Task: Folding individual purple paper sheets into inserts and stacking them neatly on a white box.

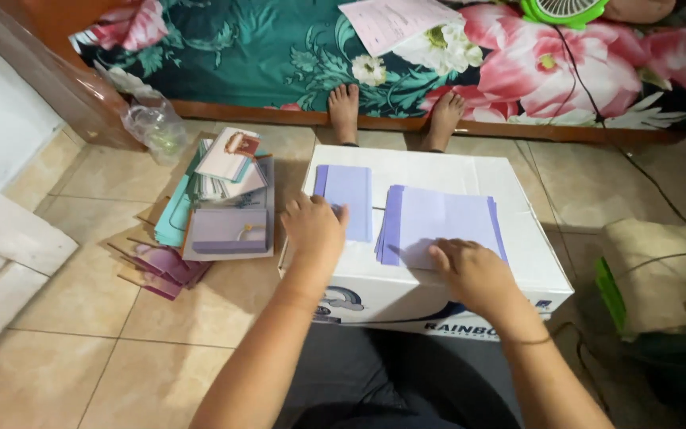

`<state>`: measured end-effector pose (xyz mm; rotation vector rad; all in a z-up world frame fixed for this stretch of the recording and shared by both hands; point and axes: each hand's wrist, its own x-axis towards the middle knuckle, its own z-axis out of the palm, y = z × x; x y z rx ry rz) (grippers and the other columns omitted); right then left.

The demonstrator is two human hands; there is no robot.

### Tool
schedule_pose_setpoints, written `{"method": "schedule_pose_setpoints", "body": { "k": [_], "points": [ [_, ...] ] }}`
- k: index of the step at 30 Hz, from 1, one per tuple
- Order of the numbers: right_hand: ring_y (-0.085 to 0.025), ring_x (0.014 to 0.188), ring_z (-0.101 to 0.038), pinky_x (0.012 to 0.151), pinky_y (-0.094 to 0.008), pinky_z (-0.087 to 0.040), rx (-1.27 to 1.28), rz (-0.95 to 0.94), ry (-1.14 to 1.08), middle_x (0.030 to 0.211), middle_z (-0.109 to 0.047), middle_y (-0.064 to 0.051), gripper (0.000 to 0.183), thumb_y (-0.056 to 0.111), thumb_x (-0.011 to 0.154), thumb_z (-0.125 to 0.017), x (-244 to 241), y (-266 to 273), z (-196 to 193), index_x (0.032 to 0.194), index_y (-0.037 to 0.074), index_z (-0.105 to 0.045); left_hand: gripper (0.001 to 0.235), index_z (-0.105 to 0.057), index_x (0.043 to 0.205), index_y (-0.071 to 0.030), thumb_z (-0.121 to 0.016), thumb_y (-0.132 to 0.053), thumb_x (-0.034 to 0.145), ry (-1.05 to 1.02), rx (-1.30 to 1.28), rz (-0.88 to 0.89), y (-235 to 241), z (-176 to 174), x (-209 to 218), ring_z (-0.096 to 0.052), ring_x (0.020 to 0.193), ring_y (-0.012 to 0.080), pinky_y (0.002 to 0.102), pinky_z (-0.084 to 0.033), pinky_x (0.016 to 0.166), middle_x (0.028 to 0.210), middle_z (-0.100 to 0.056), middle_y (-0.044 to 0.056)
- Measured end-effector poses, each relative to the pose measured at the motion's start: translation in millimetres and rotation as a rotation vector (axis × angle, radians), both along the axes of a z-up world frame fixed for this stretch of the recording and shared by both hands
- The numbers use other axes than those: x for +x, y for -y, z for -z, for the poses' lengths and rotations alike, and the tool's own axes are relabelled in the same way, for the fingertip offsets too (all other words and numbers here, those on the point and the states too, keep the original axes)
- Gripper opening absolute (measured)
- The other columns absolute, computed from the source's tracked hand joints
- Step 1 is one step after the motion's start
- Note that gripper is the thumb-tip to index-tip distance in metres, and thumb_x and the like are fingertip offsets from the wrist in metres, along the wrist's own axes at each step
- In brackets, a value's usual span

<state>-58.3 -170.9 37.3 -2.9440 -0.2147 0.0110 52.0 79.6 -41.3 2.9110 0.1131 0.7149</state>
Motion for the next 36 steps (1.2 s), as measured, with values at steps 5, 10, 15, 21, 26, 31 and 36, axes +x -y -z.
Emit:
{"method": "schedule_pose_setpoints", "body": {
  "k": [5,10,15,21,26,31,36],
  "points": [
    [-0.028,0.112,-0.072,0.091,-0.042,-0.059,-0.082,0.009,0.145,0.115,-0.076,-0.007,0.069,0.063,0.105,-0.028,0.3,-13.2,18.5,0.113,0.016,-0.077,0.082,-0.068,0.109,0.002,-0.072,-0.070,0.069,-0.007,-0.029,0.026,12.0,-41.6,-35.8,-0.064,0.104,0.0379,0.048,-0.051,0.088,0.103,-0.066,0.021],
    [-0.031,0.111,-0.073,0.093,-0.044,-0.058,-0.082,0.010,0.120,0.115,-0.076,-0.011,0.067,0.057,0.106,-0.032,-1.6,-19.0,6.5,0.107,0.009,-0.078,0.088,-0.067,0.103,0.002,-0.076,-0.074,0.058,0.044,-0.063,0.082,15.1,-30.8,-29.8,-0.062,0.099,0.0378,0.049,-0.050,0.083,0.096,-0.063,0.018],
    [-0.030,0.109,-0.074,0.091,-0.045,-0.058,-0.087,0.019,0.111,0.112,-0.077,-0.010,0.055,0.051,0.104,-0.042,1.6,-20.3,8.9,0.105,0.010,-0.079,0.098,-0.065,0.107,0.005,-0.080,-0.074,0.051,-0.005,-0.106,0.087,15.2,-9.3,-5.7,-0.058,0.109,0.0389,0.049,-0.044,0.093,0.104,-0.061,0.018],
    [-0.031,0.109,-0.074,0.091,-0.044,-0.058,-0.043,0.027,0.097,0.112,-0.077,-0.012,0.058,0.049,0.106,-0.040,-6.9,-23.4,-6.4,0.108,0.007,-0.078,0.096,-0.054,0.128,0.005,-0.091,-0.047,0.057,0.048,-0.103,0.177,25.8,30.0,32.4,-0.059,0.115,0.0391,0.050,-0.045,0.092,0.123,-0.060,0.025],
    [-0.035,0.103,-0.075,0.089,-0.048,-0.059,0.044,0.108,0.057,0.102,-0.078,-0.018,0.070,0.057,0.106,-0.034,5.7,-14.5,-6.9,0.104,0.004,-0.079,0.038,-0.060,0.122,-0.011,-0.068,-0.029,0.090,-0.174,-0.460,0.689,36.6,-45.6,-31.5,-0.072,0.103,0.0344,0.044,-0.058,0.086,0.110,-0.072,0.014],
    [-0.042,0.108,-0.072,0.089,-0.054,-0.056,0.273,0.239,-0.060,0.102,-0.077,-0.024,0.090,0.072,0.104,-0.022,33.7,6.5,0.1,0.103,0.002,-0.079,0.017,-0.067,0.107,-0.015,-0.063,-0.024,0.093,-0.024,-0.462,0.980,66.4,-37.4,-45.4,-0.073,0.098,0.0272,0.037,-0.058,0.082,0.099,-0.071,0.005],
    [-0.044,0.141,-0.045,0.121,-0.056,-0.032,0.647,0.370,-0.223,0.147,-0.054,-0.028,0.070,0.052,0.104,-0.028,33.1,25.8,-20.3,0.148,0.005,-0.055,0.019,-0.070,0.106,-0.012,-0.066,-0.024,0.092,0.054,-0.146,1.134,88.0,-50.8,-74.4,-0.070,0.104,0.0271,0.038,-0.058,0.088,0.101,-0.069,0.007]
  ]
}}
